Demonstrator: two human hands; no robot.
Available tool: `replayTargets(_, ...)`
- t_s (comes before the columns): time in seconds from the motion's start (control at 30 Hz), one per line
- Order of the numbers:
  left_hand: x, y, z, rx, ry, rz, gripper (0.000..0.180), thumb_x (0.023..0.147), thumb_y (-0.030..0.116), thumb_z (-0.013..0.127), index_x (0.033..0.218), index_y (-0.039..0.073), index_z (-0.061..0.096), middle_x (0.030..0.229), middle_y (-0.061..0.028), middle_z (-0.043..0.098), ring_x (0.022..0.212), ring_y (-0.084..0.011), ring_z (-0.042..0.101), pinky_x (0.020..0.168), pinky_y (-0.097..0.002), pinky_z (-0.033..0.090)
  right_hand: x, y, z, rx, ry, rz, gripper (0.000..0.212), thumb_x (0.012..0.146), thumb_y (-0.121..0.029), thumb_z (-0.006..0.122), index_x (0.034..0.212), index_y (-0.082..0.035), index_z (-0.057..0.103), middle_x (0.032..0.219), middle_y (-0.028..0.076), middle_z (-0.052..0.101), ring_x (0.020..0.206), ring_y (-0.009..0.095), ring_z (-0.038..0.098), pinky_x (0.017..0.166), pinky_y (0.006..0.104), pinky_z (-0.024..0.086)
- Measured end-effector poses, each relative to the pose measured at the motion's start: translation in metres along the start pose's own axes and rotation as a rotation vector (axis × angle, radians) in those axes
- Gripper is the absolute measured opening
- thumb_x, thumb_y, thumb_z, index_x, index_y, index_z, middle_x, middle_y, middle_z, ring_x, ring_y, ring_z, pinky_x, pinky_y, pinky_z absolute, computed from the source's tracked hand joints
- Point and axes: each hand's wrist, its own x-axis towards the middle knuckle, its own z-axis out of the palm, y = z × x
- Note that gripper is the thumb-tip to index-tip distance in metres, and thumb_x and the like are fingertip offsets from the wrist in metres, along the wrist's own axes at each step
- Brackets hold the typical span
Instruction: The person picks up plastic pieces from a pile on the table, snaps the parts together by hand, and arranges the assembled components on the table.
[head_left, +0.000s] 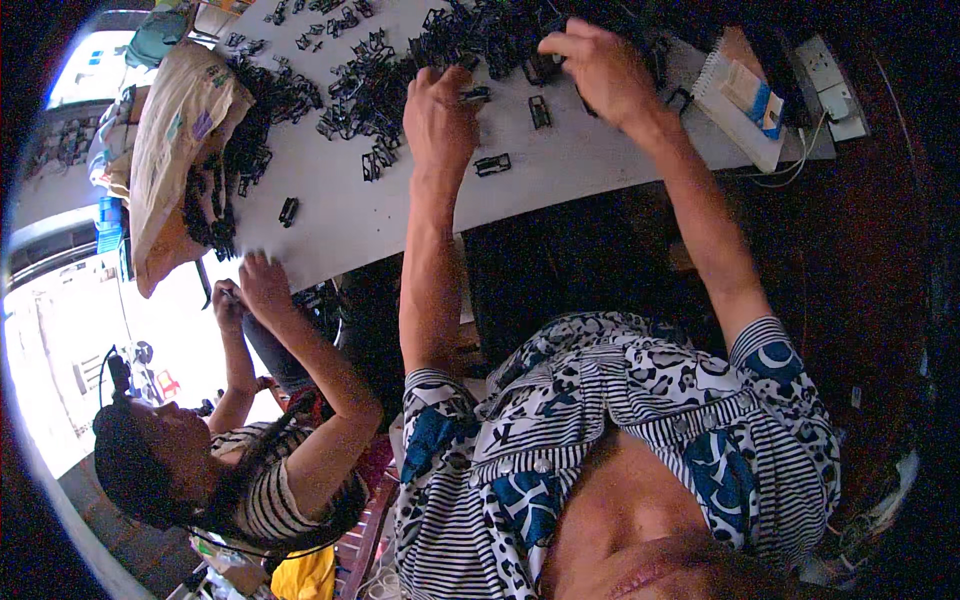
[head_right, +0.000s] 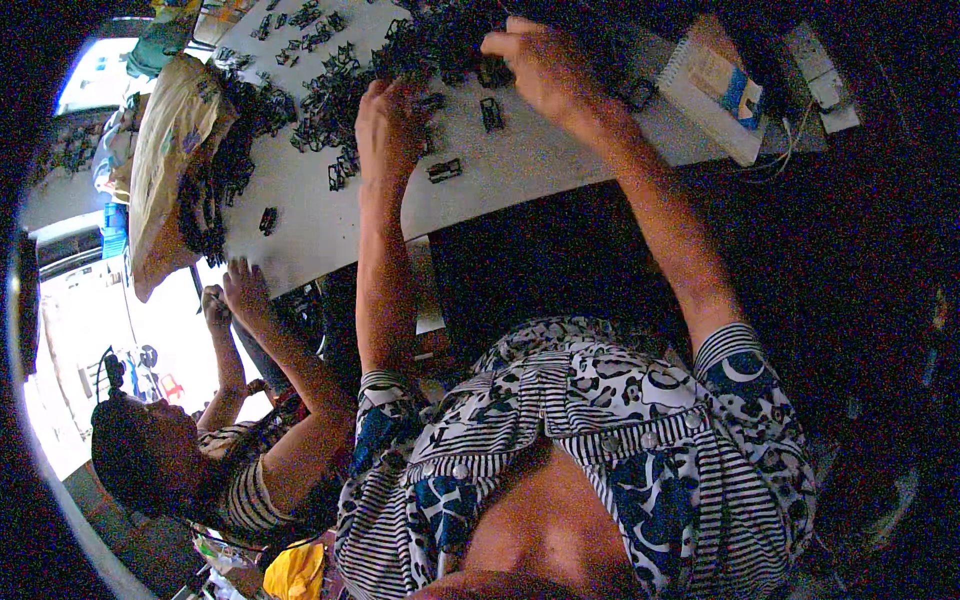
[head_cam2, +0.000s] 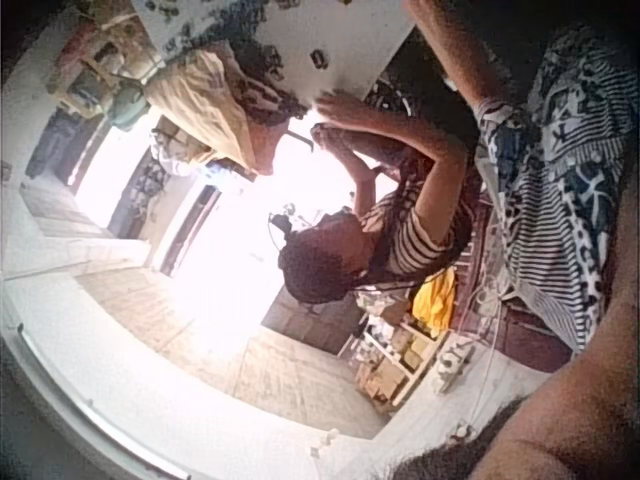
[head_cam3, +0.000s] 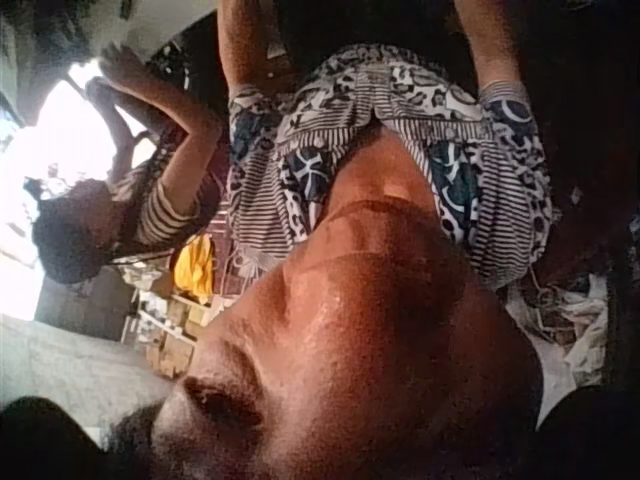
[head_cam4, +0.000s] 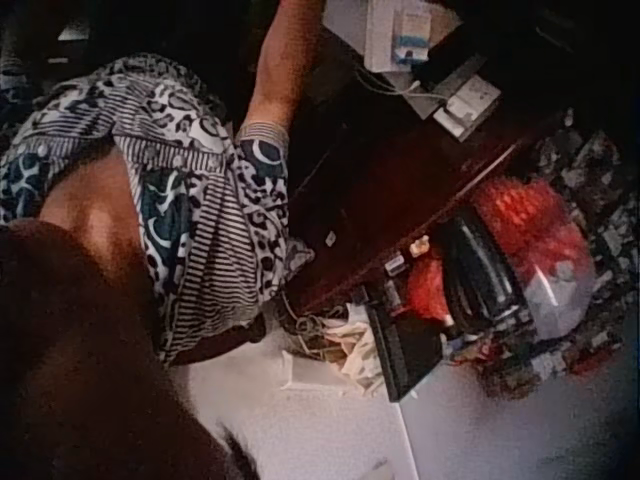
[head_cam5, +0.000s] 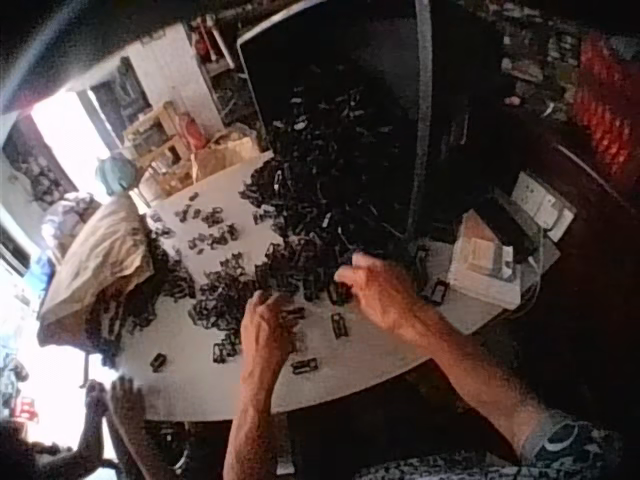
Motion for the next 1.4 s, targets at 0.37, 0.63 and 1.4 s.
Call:
replayTargets(0.37, -0.063, 0.007, -0.036, -0.264, -0.001, -0.353, 0.026, 0.068, 0.003, 0.074, 0.093, 0.008, 0.069, 0.090, -0.0090, 0.064, 0.076, -0.0221, 0.062, 0.070, -0.0327, 0.048, 0.026, 0.009, 0.007, -0.233, -0.103, -0.384, 0.018, 0.073, -0.010, 0.064, 0.066, -0.003, 0.050, 0.076, 0.012, 0.043, 0.074, 0.027, 0.052, 0.059, 0.0390, 0.044)
replayTargets(0.63, -0.090, 0.000, -0.008, -0.307, -0.044, -0.300, 0.036, 0.064, -0.001, 0.074, 0.098, 0.006, 0.065, 0.093, -0.0122, 0.058, 0.090, -0.0317, 0.055, 0.078, -0.0392, 0.045, 0.019, -0.013, -0.001, 0.175, 0.033, -0.238, 0.015, 0.063, -0.004, 0.071, 0.073, -0.003, 0.059, 0.083, 0.014, 0.060, 0.082, 0.028, 0.058, 0.066, 0.0379, 0.049)
replayTargets(1.4, -0.109, -0.025, 0.007, -0.349, 0.041, -0.270, 0.032, 0.057, -0.003, 0.074, 0.088, 0.004, 0.067, 0.094, -0.0132, 0.056, 0.091, -0.0323, 0.053, 0.080, -0.0401, 0.044, -0.054, -0.080, 0.078, 0.386, -0.062, -0.157, 0.036, 0.069, -0.002, 0.071, 0.100, -0.002, 0.054, 0.103, 0.013, 0.055, 0.100, 0.031, 0.056, 0.086, 0.0372, 0.047)
